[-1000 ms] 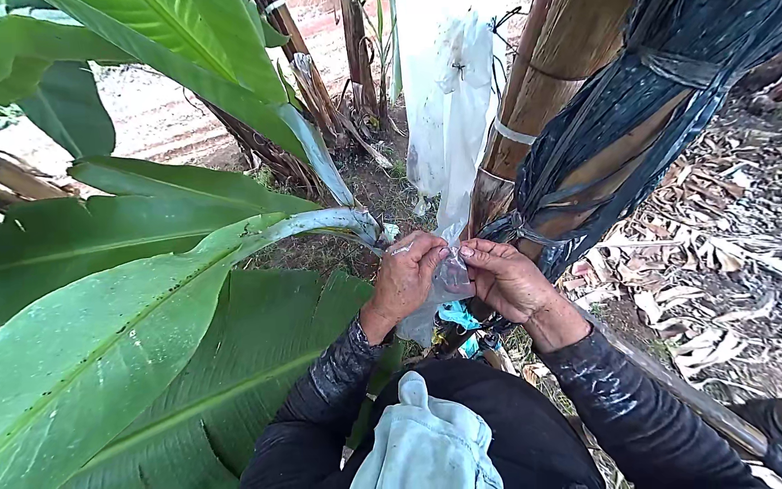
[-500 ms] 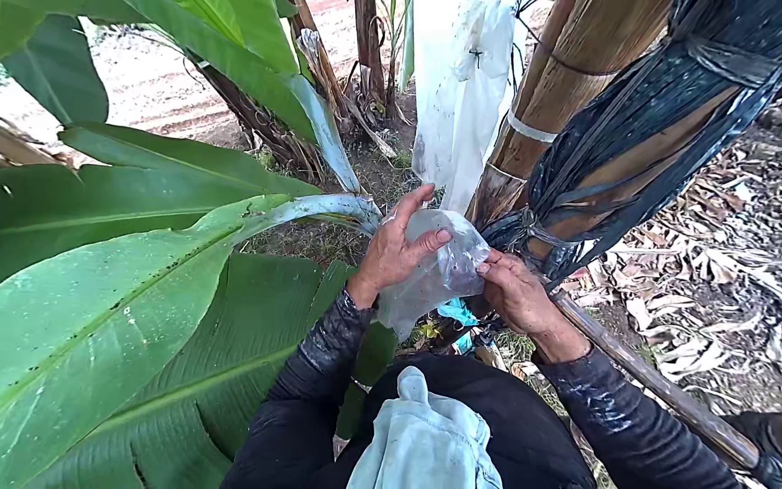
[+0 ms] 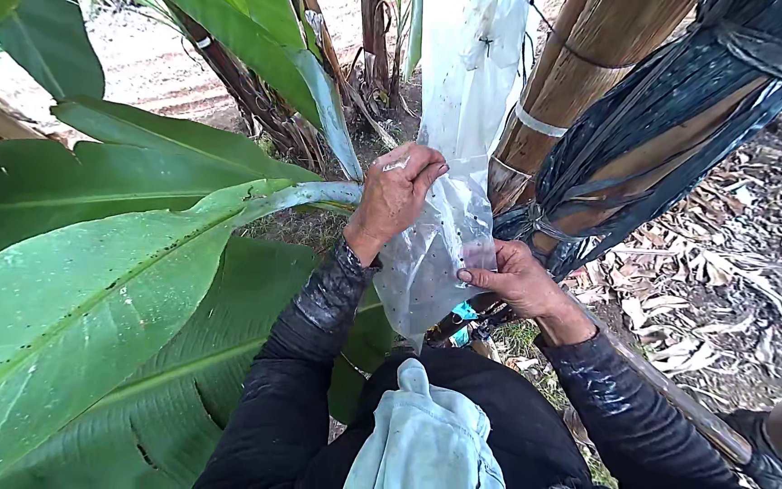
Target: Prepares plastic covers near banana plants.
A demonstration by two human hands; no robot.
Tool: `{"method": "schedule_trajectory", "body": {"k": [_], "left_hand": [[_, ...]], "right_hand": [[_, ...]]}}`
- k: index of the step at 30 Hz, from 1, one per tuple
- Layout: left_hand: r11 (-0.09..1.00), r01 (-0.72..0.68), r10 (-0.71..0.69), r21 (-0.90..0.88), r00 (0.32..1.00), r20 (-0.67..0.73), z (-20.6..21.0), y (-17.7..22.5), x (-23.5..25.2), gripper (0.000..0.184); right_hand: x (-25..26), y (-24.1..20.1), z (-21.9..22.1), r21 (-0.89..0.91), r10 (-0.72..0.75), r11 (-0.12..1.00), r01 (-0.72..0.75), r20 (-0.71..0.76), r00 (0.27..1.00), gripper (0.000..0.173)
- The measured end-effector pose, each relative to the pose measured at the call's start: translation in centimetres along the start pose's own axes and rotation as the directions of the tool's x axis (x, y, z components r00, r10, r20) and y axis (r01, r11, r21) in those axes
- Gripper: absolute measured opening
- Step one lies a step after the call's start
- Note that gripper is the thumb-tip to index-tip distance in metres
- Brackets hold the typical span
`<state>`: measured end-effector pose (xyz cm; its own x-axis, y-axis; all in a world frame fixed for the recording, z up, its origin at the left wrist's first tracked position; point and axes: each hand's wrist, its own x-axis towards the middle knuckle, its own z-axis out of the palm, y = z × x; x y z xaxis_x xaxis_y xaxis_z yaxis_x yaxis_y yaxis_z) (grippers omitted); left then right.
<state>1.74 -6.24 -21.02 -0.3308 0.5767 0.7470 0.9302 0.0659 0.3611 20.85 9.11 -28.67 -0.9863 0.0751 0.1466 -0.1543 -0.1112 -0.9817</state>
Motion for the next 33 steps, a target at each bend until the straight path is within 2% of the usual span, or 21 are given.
{"method": "schedule_trajectory", "body": {"k": [4, 8, 10, 13, 16, 19, 22, 23, 25, 27, 29, 31, 33], "left_hand": [[0.974, -0.122, 0.102, 0.191, 0.988, 0.111, -0.6, -0.3, 0.9, 0.019], [0.944, -0.173, 0.124, 0.281, 0.975, 0.185, -1.4, -0.4, 1.9, 0.024], [0.938, -0.149, 0.098, 0.314, 0.98, 0.171, -2.2, -0.7, 2.7, 0.025], [0.928, -0.07, 0.051, 0.367, 0.997, 0.063, -4.0, -1.2, 3.7, 0.026], [0.907, -0.013, 0.037, 0.422, 0.998, -0.047, -5.0, -1.5, 4.2, 0.025], [0.857, -0.009, -0.013, 0.515, 0.999, 0.038, -4.5, 1.3, 3.0, 0.026], [0.901, -0.059, 0.061, 0.429, 0.998, 0.011, -2.5, 4.9, -0.3, 0.024], [0.936, -0.026, 0.026, 0.35, 1.0, 0.003, -1.8, 5.8, -1.7, 0.024], [0.977, 0.129, -0.148, 0.169, 0.983, 0.104, -0.9, 7.0, -4.1, 0.026], [0.955, 0.297, -0.289, 0.005, 0.923, 0.253, 0.4, 6.7, -6.0, 0.036], [0.906, 0.4, -0.34, -0.137, 0.882, 0.325, 1.6, 6.4, -7.6, 0.032], [0.86, 0.439, -0.352, -0.261, 0.879, 0.321, 2.5, 6.3, -8.8, 0.017], [0.851, 0.435, -0.357, -0.293, 0.89, 0.284, 2.7, 6.2, -9.3, 0.014]], "right_hand": [[0.2, -0.9, -0.8, -0.072, 0.055, 0.996, -0.054, 0.01, 0.998, 0.015], [0.3, -1.2, -1.0, -0.123, 0.053, 0.991, -0.05, 0.019, 0.998, 0.013], [0.1, -0.9, -1.3, -0.155, 0.044, 0.988, -0.03, 0.092, 0.995, 0.016], [-0.4, -0.2, -1.5, -0.194, 0.054, 0.981, -0.019, 0.176, 0.983, 0.02], [-0.9, 0.4, -1.0, -0.256, 0.019, 0.967, 0.012, 0.121, 0.993, 0.015], [-1.0, 0.7, 0.1, -0.232, -0.065, 0.971, 0.06, -0.012, 0.998, 0.012], [-1.0, 0.2, 0.7, -0.234, -0.074, 0.972, 0.038, -0.149, 0.986, 0.011], [-1.0, 0.1, 0.8, -0.244, -0.081, 0.969, 0.032, -0.194, 0.978, 0.01], [-1.0, -0.2, 1.1, -0.244, -0.101, 0.969, 0.034, -0.266, 0.959, 0.008], [-0.9, -0.3, 1.5, -0.261, -0.128, 0.964, 0.045, -0.311, 0.942, 0.011], [-0.8, 0.2, 2.0, -0.319, -0.17, 0.946, 0.054, -0.349, 0.921, 0.012], [-0.8, 0.9, 2.5, -0.399, -0.209, 0.916, 0.044, -0.379, 0.901, 0.015], [-1.0, 1.6, 2.7, -0.435, -0.219, 0.9, 0.035, -0.381, 0.898, 0.022]]}}
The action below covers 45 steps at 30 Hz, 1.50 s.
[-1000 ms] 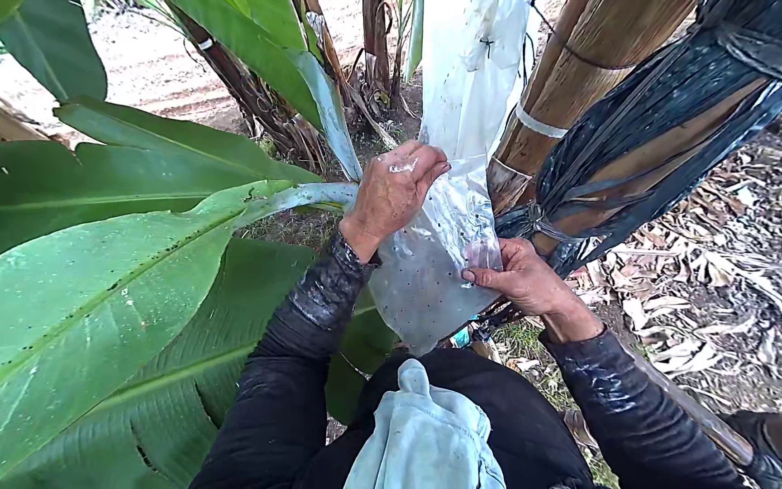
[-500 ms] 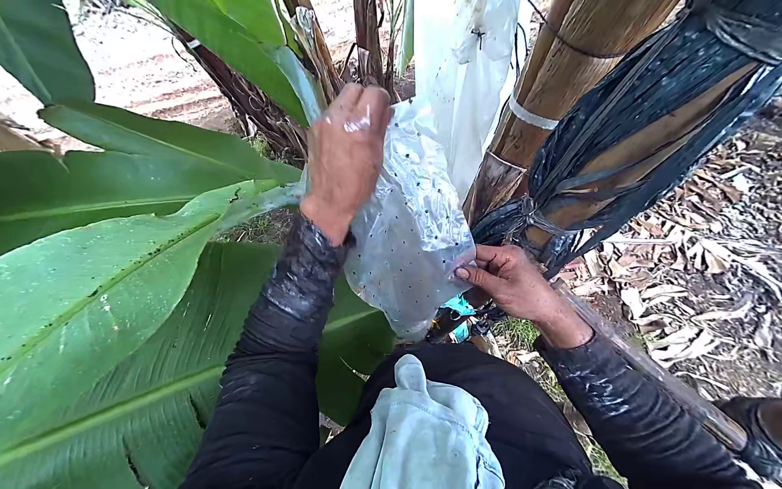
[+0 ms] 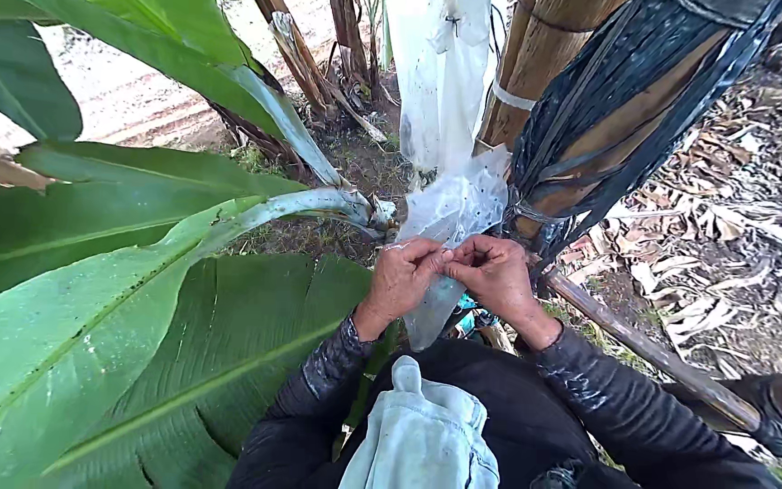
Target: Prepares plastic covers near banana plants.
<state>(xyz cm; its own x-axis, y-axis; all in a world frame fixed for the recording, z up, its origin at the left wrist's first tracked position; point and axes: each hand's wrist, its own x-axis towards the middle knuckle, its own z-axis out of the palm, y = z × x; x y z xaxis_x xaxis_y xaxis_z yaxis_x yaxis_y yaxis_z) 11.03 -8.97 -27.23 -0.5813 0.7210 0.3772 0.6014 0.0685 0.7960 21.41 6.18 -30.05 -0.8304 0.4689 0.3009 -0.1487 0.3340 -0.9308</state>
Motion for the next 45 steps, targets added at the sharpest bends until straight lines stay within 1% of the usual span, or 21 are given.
{"method": "schedule_trajectory", "body": {"k": [5, 7, 9, 11, 14, 17, 20, 22, 23, 24, 26, 27, 29, 30, 32, 33, 35, 37, 40, 43, 45], "left_hand": [[0.999, 0.036, -0.034, 0.004, 0.967, -0.251, -2.6, -0.6, -0.6, 0.019], [0.997, 0.067, -0.068, -0.031, 0.997, -0.022, -3.9, -0.5, -1.5, 0.044], [0.985, 0.167, -0.147, -0.04, 0.94, 0.309, -3.4, -0.6, -2.9, 0.054], [0.983, 0.181, -0.15, -0.018, 0.863, 0.483, -1.3, -1.8, -5.0, 0.037], [0.957, 0.147, -0.261, 0.25, 0.813, 0.52, -1.2, -5.3, -6.8, 0.018], [0.716, 0.263, -0.632, 0.647, 0.638, 0.44, -2.4, -12.4, -8.8, 0.038], [0.469, 0.302, -0.87, 0.83, 0.319, 0.376, -3.0, -19.9, -15.3, 0.042], [0.356, 0.184, -0.934, 0.916, 0.07, 0.349, -3.0, -22.2, -20.6, 0.044], [0.291, 0.116, -0.955, 0.95, -0.025, 0.296, -2.4, -22.4, -22.1, 0.053], [0.283, 0.044, -0.954, 0.958, -0.086, 0.286, -1.8, -22.2, -22.4, 0.063], [0.355, 0.083, -0.933, 0.931, -0.038, 0.359, -0.3, -20.6, -18.5, 0.063], [0.442, 0.14, -0.897, 0.886, 0.034, 0.441, 0.5, -19.3, -15.5, 0.055], [0.64, 0.217, -0.768, 0.737, 0.14, 0.625, 3.1, -15.6, -9.3, 0.043], [0.723, 0.216, -0.69, 0.657, 0.172, 0.703, 4.7, -13.4, -6.3, 0.042], [0.875, 0.14, -0.485, 0.464, 0.254, 0.837, 7.6, -8.5, -1.5, 0.039], [0.942, 0.084, -0.335, 0.325, 0.283, 0.899, 8.9, -5.9, 0.3, 0.037], [0.999, -0.024, 0.029, -0.023, 0.281, 0.959, 11.9, -1.3, 2.7, 0.034], [0.952, -0.074, 0.306, -0.298, 0.19, 0.933, 16.2, 2.5, 3.7, 0.03], [0.868, -0.152, 0.474, -0.472, -0.021, 0.88, 22.5, 6.4, 2.0, 0.024], [0.794, -0.221, 0.512, -0.566, -0.257, 0.819, 27.9, 8.2, -1.8, 0.021], [0.771, -0.319, 0.404, -0.551, -0.424, 0.811, 30.5, 8.8, -4.2, 0.022]], "right_hand": [[-0.7, 0.7, -0.4, -0.193, -0.066, 0.971, 0.139, 0.34, 0.938, 0.04], [-1.6, 1.1, 0.1, -0.129, -0.119, 0.98, 0.151, 0.229, 0.966, 0.022], [-2.0, 0.8, 0.5, -0.007, -0.107, 0.994, 0.108, 0.086, 0.991, 0.012], [-2.3, 0.6, 0.3, 0.052, -0.096, 0.995, 0.091, 0.102, 0.99, 0.017], [-4.0, 0.5, -1.4, -0.079, -0.061, 0.993, 0.091, 0.318, 0.946, 0.038], [-8.9, 1.5, -5.5, -0.119, 0.106, 0.991, -0.065, 0.38, 0.919, 0.04], [-16.1, 4.0, -11.8, -0.172, 0.435, 0.9, -0.399, 0.375, 0.819, 0.027], [-22.7, 4.8, -15.9, -0.333, 0.682, 0.731, -0.596, 0.305, 0.665, 0.025], [-26.0, 4.3, -17.4, -0.435, 0.799, 0.6, -0.672, 0.287, 0.528, 0.029], [-28.4, 2.7, -18.2, -0.507, 0.908, 0.415, -0.755, 0.282, 0.31, 0.037], [-29.8, -1.9, -16.9, -0.531, 0.966, -0.003, -0.847, 0.217, -0.14, 0.063], [-29.9, -3.8, -15.7, -0.425, 0.949, -0.163, -0.89, 0.18, -0.259, 0.067], [-31.3, -5.5, -13.0, 0.006, 0.937, -0.333, -0.943, 0.116, -0.33, 0.057], [-33.7, -4.6, -11.9, 0.219, 0.95, -0.305, -0.927, 0.135, -0.281, 0.055], [-43.4, 0.2, -9.2, 0.384, 1.0, -0.006, -0.923, 0.021, 0.002, 0.054], [-46.2, 2.3, -8.0, 0.368, 0.997, 0.035, -0.929, -0.078, 0.007, 0.051], [-47.5, 4.5, -7.2, 0.288, 0.962, -0.032, -0.957, -0.252, -0.108, 0.038], [-47.0, 5.5, -7.9, 0.197, 0.906, 0.003, -0.98, -0.415, -0.081, 0.039], [-44.1, 5.3, -10.2, 0.068, 0.845, 0.174, -0.982, -0.522, 0.113, 0.033], [-41.9, 4.3, -11.7, -0.019, 0.777, 0.262, -0.965, -0.589, 0.223, 0.023], [-40.7, 3.0, -12.0, -0.042, 0.733, 0.3, -0.953, -0.629, 0.258, 0.022]]}}
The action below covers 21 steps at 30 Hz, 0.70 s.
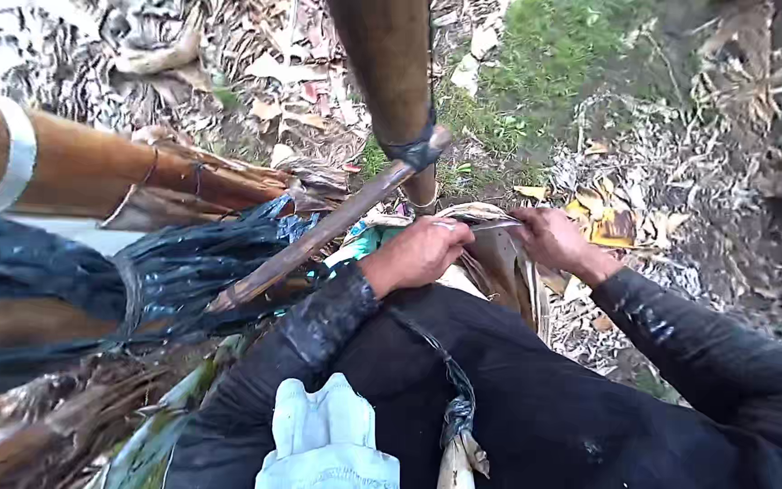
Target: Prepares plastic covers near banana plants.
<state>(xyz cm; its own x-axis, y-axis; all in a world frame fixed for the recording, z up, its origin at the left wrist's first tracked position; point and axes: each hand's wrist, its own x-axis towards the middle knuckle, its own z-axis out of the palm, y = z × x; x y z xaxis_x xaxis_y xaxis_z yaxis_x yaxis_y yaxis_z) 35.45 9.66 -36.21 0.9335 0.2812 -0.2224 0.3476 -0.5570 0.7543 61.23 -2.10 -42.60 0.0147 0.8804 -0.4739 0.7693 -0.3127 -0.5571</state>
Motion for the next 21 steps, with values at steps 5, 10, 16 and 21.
{"method": "schedule_trajectory", "body": {"k": [5, 10, 16, 21], "left_hand": [[0.921, 0.299, -0.357, 0.251, 0.905, 0.233, 3.3, -0.3, 4.6, 0.031], [0.951, 0.157, -0.23, 0.266, 0.935, 0.269, 4.3, -2.2, 6.5, 0.024], [0.906, 0.273, -0.254, 0.323, 0.962, -0.102, -6.3, 6.5, 0.5, 0.027], [0.975, 0.04, 0.135, 0.221, 0.68, -0.721, -13.2, 9.3, -4.5, 0.019]], "right_hand": [[-1.8, -1.9, -0.6, 0.007, -0.073, 0.997, 0.073, -0.065, 0.995, 0.013], [-3.3, -0.8, 0.0, 0.037, -0.095, 0.994, 0.102, -0.157, 0.983, 0.028], [-5.3, -5.2, -5.9, 0.433, -0.143, 0.829, 0.354, -0.448, 0.883, 0.026], [-5.0, -14.1, -12.7, 0.327, -0.269, 0.709, 0.625, -0.694, 0.668, 0.018]]}}
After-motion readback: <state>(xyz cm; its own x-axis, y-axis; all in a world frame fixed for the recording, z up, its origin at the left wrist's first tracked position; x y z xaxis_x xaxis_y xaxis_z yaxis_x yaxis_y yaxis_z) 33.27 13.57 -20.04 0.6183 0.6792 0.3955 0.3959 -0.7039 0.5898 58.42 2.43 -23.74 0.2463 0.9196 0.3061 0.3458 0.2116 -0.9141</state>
